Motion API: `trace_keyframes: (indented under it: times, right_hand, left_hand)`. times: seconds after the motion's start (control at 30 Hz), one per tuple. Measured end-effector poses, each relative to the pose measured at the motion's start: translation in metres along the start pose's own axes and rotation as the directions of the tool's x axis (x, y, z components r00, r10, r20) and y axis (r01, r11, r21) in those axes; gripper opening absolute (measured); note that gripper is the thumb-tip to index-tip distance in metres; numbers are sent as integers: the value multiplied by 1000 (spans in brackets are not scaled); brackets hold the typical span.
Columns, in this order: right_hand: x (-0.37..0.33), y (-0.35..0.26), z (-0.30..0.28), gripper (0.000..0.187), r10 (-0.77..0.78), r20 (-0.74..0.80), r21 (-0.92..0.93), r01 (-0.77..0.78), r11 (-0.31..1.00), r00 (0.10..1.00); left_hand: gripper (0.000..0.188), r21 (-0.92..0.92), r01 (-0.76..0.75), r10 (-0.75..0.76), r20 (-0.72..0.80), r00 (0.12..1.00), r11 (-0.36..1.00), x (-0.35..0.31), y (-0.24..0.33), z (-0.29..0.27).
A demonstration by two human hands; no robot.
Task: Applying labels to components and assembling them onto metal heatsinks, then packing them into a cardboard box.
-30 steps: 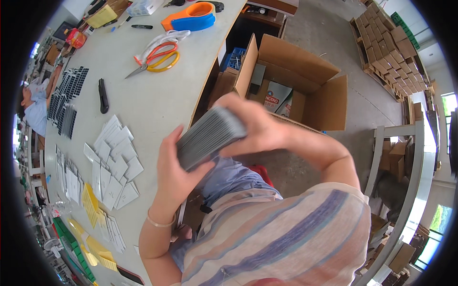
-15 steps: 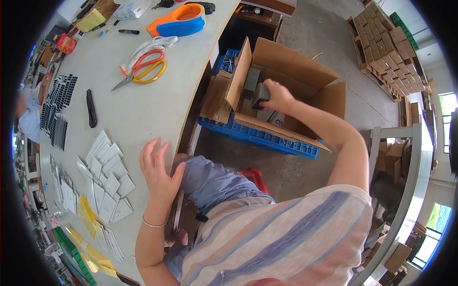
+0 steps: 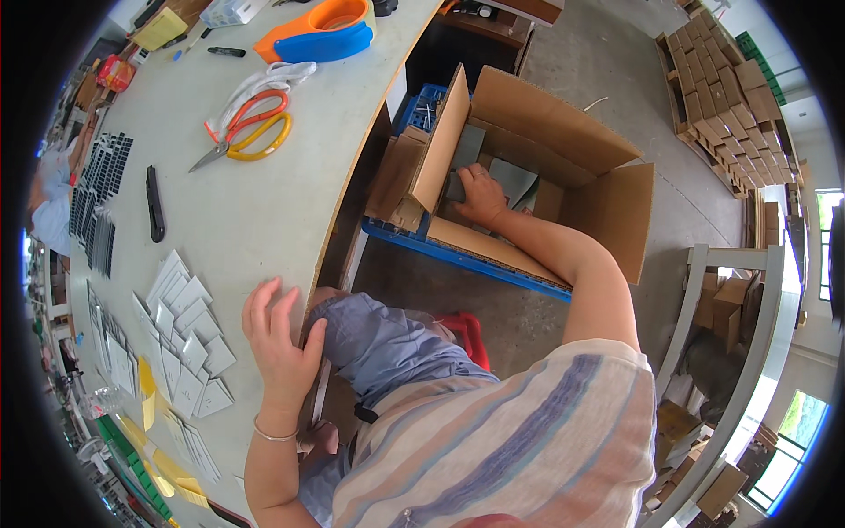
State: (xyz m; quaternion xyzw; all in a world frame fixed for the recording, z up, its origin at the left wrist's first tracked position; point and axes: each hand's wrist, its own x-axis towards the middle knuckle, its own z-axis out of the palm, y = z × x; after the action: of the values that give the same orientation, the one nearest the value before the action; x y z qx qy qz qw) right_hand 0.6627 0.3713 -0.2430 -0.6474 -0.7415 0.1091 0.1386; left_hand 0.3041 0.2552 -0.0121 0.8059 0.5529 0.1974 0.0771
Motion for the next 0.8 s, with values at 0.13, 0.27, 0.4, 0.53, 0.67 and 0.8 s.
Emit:
trace_keyframes:
  times: [0.13,0.27,0.4,0.53,0.67,0.8]
  right_hand:
    - [1,0,5,70,-66,-47,-134,59,989,997]
    - [0,1,5,82,-88,-79,-166,74,983,993]
    - [0,2,11,96,-45,-126,-231,14,973,991]
    - [3,-2,8,97,-7,-71,-252,-11,968,997]
    - [8,-3,4,96,56,40,-256,-44,966,998]
    - [10,4,8,96,41,30,-242,-32,970,999]
  left_hand:
    - [48,32,8,-9,24,1000,999,-1,1,0]
    - [48,41,3,-4,36,999,999,-1,1,1]
    - [48,52,0,-3,46,999,999,1,2,1]
    - [48,57,7,-11,61,998,998,2,2,0]
    - [48,51,4,-7,64,998,999,2,2,0]
    - [48,48,0,-2,42,999,999,0,2,0]
